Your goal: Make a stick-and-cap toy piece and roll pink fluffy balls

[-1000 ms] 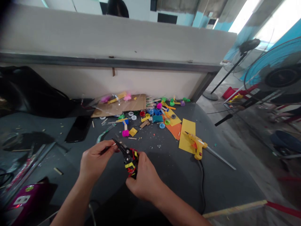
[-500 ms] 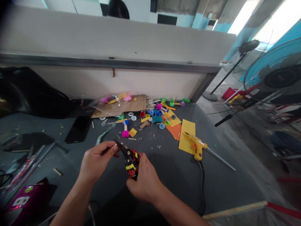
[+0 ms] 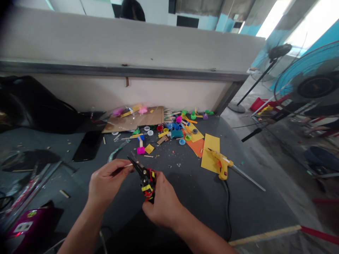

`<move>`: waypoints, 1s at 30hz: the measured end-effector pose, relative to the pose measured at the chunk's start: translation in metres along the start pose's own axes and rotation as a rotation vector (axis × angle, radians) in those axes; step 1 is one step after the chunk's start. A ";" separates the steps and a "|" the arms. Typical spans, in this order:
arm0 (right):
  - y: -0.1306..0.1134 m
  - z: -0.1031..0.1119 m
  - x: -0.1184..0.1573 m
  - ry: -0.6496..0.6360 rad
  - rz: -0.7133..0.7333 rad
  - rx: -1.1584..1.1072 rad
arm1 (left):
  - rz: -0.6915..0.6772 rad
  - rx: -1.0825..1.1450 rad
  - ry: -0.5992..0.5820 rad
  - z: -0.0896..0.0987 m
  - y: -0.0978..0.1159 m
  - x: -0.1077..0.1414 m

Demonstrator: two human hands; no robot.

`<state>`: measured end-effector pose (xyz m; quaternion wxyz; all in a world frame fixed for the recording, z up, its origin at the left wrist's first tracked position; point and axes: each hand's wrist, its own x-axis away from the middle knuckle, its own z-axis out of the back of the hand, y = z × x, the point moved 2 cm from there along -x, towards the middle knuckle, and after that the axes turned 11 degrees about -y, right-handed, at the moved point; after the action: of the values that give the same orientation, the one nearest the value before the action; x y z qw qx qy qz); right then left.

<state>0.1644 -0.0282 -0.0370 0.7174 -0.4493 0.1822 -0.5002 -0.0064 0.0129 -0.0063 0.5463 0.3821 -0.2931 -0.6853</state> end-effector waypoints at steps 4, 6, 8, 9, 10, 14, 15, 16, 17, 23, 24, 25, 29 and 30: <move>0.000 0.001 0.000 0.007 -0.020 0.036 | 0.150 0.242 -0.128 -0.003 -0.001 -0.001; -0.001 0.002 0.000 0.017 -0.003 0.054 | 0.205 0.377 -0.165 -0.004 0.000 -0.002; -0.002 0.003 0.000 0.028 0.008 0.067 | 0.226 0.453 -0.165 -0.006 0.001 -0.003; -0.002 0.003 0.000 0.034 0.011 0.070 | 0.228 0.465 -0.154 -0.006 0.001 -0.003; -0.002 0.004 0.000 0.039 0.011 0.069 | 0.226 0.461 -0.143 -0.006 0.001 -0.003; -0.002 0.005 0.000 0.059 0.019 0.034 | 0.207 0.359 -0.100 -0.004 0.002 -0.002; -0.003 0.005 0.000 0.064 0.019 0.024 | 0.205 0.330 -0.090 -0.004 0.002 -0.002; -0.003 0.005 0.001 0.067 0.018 0.015 | 0.206 0.305 -0.081 -0.004 0.002 -0.002; -0.003 0.005 0.001 0.068 0.017 0.006 | 0.208 0.287 -0.071 -0.004 0.002 -0.002; -0.003 0.005 0.002 0.031 0.018 -0.067 | 0.182 0.259 -0.071 -0.005 0.002 -0.003; -0.003 0.005 0.002 0.025 0.026 -0.076 | 0.175 0.259 -0.081 -0.005 0.002 -0.003; -0.003 0.005 0.002 0.020 0.032 -0.079 | 0.171 0.260 -0.091 -0.005 0.002 -0.003; -0.003 0.005 0.003 0.020 0.024 -0.043 | 0.172 0.286 -0.120 -0.008 0.002 -0.003; -0.003 0.005 0.003 0.018 0.014 -0.037 | 0.174 0.293 -0.126 -0.008 0.002 -0.003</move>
<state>0.1680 -0.0290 -0.0312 0.7109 -0.4566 0.2012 -0.4957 0.0018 0.0154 -0.0088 0.5224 0.3873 -0.4555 -0.6080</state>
